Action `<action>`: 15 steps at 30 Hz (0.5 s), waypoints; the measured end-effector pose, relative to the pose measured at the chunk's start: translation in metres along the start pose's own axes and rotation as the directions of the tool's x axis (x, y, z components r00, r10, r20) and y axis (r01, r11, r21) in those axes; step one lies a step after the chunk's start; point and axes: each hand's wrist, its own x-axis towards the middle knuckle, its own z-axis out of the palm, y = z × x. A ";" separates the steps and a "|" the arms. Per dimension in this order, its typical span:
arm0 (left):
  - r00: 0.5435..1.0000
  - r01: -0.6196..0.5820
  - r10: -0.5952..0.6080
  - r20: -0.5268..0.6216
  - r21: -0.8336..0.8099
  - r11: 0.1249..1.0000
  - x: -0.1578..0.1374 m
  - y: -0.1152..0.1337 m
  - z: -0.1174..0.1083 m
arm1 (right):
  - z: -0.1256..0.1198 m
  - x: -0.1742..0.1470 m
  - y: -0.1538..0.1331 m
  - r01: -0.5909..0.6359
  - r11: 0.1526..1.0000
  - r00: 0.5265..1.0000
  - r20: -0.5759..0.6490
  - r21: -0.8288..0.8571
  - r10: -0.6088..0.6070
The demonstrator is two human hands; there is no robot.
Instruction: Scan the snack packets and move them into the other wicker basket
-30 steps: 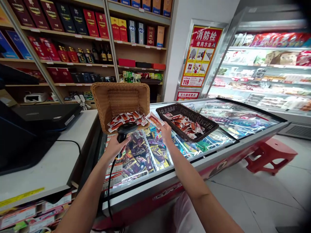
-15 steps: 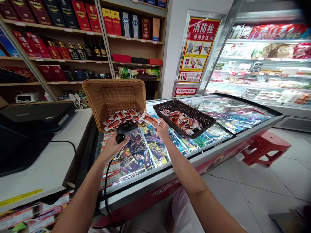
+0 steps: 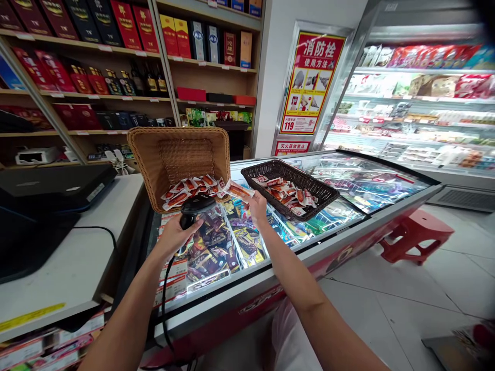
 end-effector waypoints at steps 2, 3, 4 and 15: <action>0.996 0.023 -0.031 -0.088 -0.086 0.996 0.002 0.003 -0.006 | -0.001 0.005 0.003 -0.056 0.995 0.994 -0.090 0.079 0.063; 0.986 0.032 -0.056 -0.155 -0.148 0.989 0.003 0.005 -0.010 | -0.003 0.009 0.004 -0.072 0.989 0.985 -0.144 0.127 0.090; 0.969 0.033 -0.084 -0.231 -0.215 0.976 0.004 0.007 -0.016 | -0.005 0.014 0.004 -0.076 0.981 0.974 -0.199 0.179 0.112; 0.605 -0.288 -0.185 -0.774 -0.430 0.856 0.012 0.004 -0.067 | 0.066 0.055 -0.004 0.000 0.992 0.998 -0.062 0.127 0.008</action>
